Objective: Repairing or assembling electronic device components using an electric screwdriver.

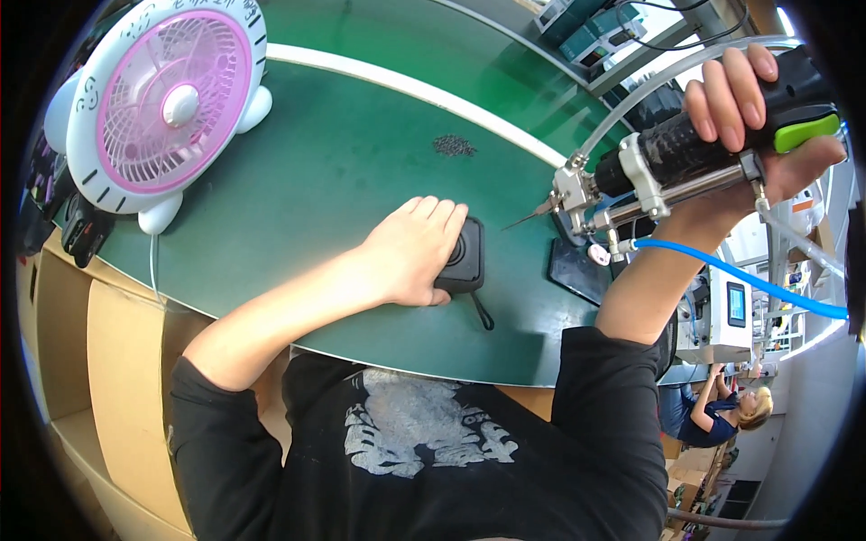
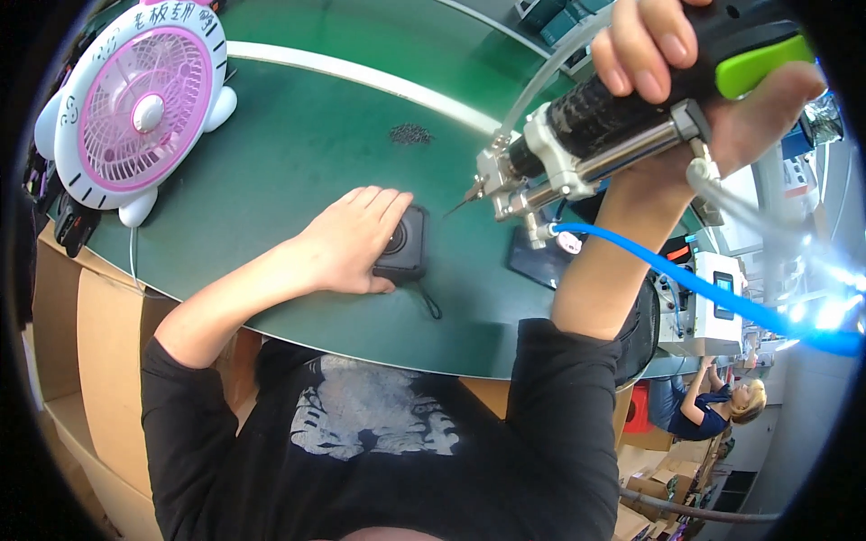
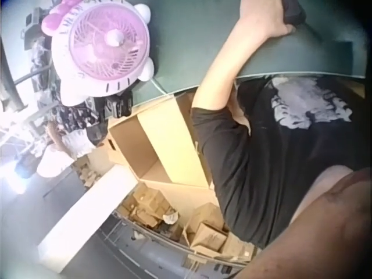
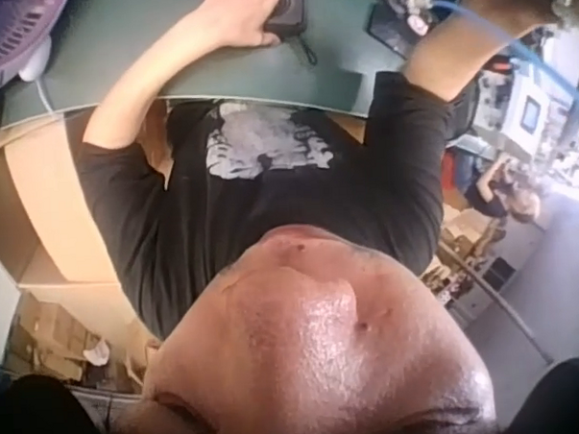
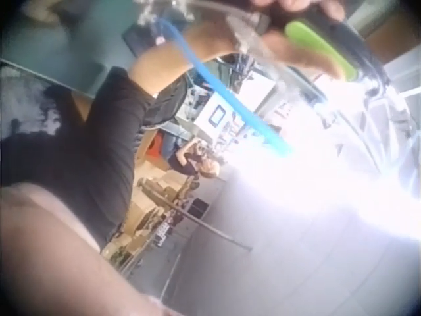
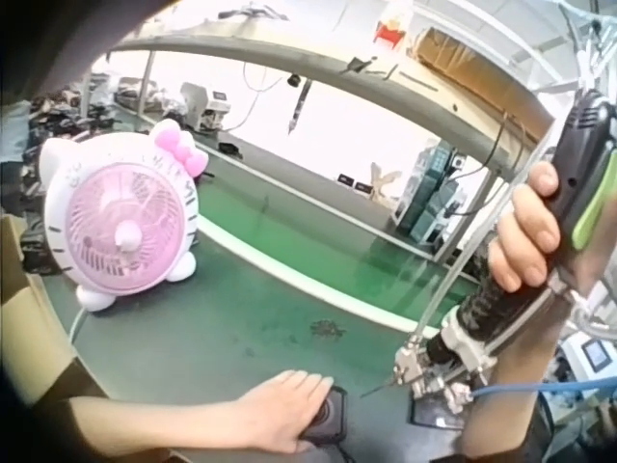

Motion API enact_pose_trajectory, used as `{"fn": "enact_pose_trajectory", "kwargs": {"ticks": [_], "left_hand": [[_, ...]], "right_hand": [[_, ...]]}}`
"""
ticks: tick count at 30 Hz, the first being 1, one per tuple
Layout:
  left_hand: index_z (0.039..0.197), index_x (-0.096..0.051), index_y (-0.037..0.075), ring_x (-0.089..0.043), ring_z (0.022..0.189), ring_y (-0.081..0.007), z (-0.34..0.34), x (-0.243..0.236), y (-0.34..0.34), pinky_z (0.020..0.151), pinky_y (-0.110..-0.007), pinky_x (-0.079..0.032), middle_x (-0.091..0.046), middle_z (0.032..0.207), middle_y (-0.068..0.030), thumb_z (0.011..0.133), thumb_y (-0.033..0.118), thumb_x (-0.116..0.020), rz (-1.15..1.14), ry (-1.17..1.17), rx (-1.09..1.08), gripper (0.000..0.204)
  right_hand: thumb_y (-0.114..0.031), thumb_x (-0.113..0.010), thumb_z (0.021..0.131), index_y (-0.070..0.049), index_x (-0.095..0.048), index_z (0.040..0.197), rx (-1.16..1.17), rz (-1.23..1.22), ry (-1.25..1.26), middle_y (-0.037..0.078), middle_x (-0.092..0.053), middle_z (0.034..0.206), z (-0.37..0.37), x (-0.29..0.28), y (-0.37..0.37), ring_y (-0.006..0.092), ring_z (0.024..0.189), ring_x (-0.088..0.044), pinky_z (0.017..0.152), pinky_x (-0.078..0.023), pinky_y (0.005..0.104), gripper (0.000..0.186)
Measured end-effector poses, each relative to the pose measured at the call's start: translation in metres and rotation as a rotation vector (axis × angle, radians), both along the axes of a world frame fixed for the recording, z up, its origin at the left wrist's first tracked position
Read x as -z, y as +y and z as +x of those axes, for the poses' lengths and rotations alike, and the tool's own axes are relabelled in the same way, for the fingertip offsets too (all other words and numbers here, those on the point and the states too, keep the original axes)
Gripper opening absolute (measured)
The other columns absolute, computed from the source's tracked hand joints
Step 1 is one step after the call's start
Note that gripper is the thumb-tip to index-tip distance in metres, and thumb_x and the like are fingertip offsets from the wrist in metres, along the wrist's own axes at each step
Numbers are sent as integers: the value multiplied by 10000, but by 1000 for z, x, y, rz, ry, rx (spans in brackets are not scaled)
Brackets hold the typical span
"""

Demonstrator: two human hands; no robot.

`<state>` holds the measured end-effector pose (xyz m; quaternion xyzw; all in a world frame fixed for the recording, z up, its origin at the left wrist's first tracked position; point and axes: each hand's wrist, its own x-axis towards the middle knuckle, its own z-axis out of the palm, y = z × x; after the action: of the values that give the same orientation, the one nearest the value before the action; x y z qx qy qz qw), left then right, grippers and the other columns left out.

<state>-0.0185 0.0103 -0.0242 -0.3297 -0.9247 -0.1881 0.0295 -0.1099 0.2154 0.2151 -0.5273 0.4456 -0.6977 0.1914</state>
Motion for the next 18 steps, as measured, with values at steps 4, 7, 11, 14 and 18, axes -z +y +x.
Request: {"fn": "enact_pose_trajectory", "kwargs": {"ticks": [4,7,11,14,18], "left_hand": [[1355,-367,-114,-484,1192,-337,0,-3,1,1066,-406,-371,-492,1249,-213,653,407,-836,-30,-27,-34,992],[1347,-373,-108,-486,1177,-334,0,1,1,1062,-401,-373,-494,1238,-207,650,406,-838,-27,-10,-37,982],[1341,-380,-105,-485,1167,-332,2,2,0,1056,-397,-374,-497,1225,-200,641,395,-844,-5,0,-35,978],[1330,-394,-106,-493,1148,-330,1,3,2,1042,-397,-383,-505,1209,-194,629,381,-850,9,6,-26,968],[1316,-410,-106,-501,1129,-330,3,3,-1,1031,-398,-390,-512,1196,-190,619,367,-851,41,-3,-37,951]], "right_hand": [[-547,-807,738,-26,-447,1081,2,-17,-17,34,-508,813,-2,12,-7,127,652,-535,664,-453,286,720],[-545,-786,749,-31,-456,1066,-15,-64,-27,37,-506,808,2,23,-23,133,655,-532,669,-451,294,689],[-544,-766,759,-36,-465,1051,-36,-110,-38,39,-505,804,5,31,-33,139,659,-529,675,-449,302,658],[-553,-760,758,-35,-467,1050,-67,-94,-106,39,-498,800,-5,29,-21,135,658,-515,684,-443,300,663],[-554,-762,754,-36,-470,1044,42,76,-42,42,-508,806,-16,20,-5,130,657,-520,681,-443,295,662]]}}
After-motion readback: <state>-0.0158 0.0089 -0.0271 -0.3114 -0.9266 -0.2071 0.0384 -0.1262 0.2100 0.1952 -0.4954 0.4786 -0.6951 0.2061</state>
